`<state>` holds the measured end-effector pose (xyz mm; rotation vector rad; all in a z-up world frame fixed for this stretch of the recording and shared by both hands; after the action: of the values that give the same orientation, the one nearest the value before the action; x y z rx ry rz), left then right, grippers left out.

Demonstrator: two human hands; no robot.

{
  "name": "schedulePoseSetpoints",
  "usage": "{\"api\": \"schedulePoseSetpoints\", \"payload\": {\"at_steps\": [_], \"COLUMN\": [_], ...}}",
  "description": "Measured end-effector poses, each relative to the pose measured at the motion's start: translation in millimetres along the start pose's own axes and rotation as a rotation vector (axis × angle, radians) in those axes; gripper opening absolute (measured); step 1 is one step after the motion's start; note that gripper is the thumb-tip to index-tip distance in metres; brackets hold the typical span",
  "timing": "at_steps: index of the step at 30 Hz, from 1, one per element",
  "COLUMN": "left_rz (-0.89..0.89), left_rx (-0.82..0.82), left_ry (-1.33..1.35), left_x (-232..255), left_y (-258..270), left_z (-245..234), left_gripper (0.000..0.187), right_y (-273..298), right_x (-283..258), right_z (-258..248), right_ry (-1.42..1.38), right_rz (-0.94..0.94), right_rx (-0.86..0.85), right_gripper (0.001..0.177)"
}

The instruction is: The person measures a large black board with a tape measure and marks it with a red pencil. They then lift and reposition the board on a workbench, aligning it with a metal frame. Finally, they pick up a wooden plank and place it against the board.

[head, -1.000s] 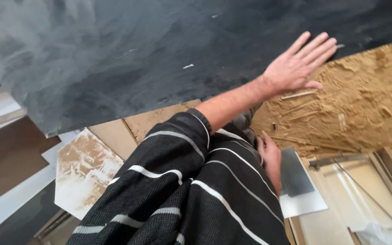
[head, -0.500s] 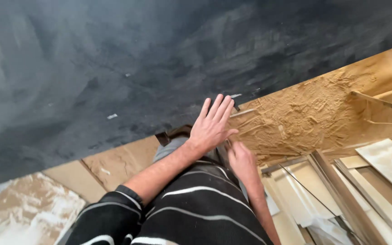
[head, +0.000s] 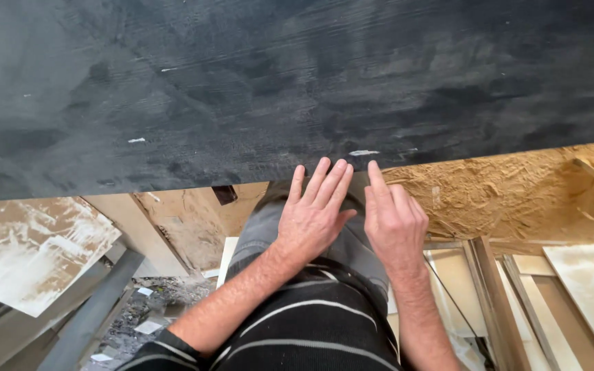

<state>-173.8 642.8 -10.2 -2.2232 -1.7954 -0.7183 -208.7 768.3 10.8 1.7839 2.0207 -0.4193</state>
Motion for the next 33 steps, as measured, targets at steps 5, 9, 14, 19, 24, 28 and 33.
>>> {"api": "schedulePoseSetpoints", "payload": {"at_steps": [5,9,14,19,24,28,33], "left_rz": [-0.072,-0.091,-0.120,-0.154,-0.146,-0.126,-0.150], "left_rx": [0.024,0.010,-0.019,0.096,0.033,0.039,0.107], "left_ry": [0.027,-0.030,-0.027,0.063,0.001,-0.051,0.018], "left_x": [2.5,5.6,6.9,7.4,5.8,4.4,7.5], "left_y": [4.5,8.5,12.6,10.8,14.7,18.1,13.8], "left_z": [10.0,16.1,22.8,18.6,23.5,27.6,21.4], "left_gripper": [0.082,0.080,0.080,0.076,0.073,0.072,0.076], "right_y": [-3.5,2.0,-11.0,-12.0,1.6,-11.7,-9.5], "right_x": [6.9,3.1,-14.8,0.1,-4.5,-20.5,1.8], "right_z": [10.0,27.5,8.4,-2.7,27.3,16.9,6.5], "right_ry": [0.023,0.038,0.047,0.142,0.094,0.052,0.086], "right_rz": [-0.040,-0.044,-0.159,-0.128,-0.161,-0.207,-0.141], "right_rx": [0.007,-0.059,-0.069,-0.037,-0.103,-0.114,-0.151], "right_gripper": [0.048,0.050,0.057,0.053,0.055,0.065,0.067]}}
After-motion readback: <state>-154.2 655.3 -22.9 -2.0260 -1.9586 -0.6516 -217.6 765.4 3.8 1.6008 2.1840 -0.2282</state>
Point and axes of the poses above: each hand's wrist, its own y-axis away from the middle knuckle, its own z-axis out of the palm, x = y × z, the point moved 8 cm from there along -y, towards the middle knuckle, and after that the axes turned 12 degrees about x, right-handed, at the moved point
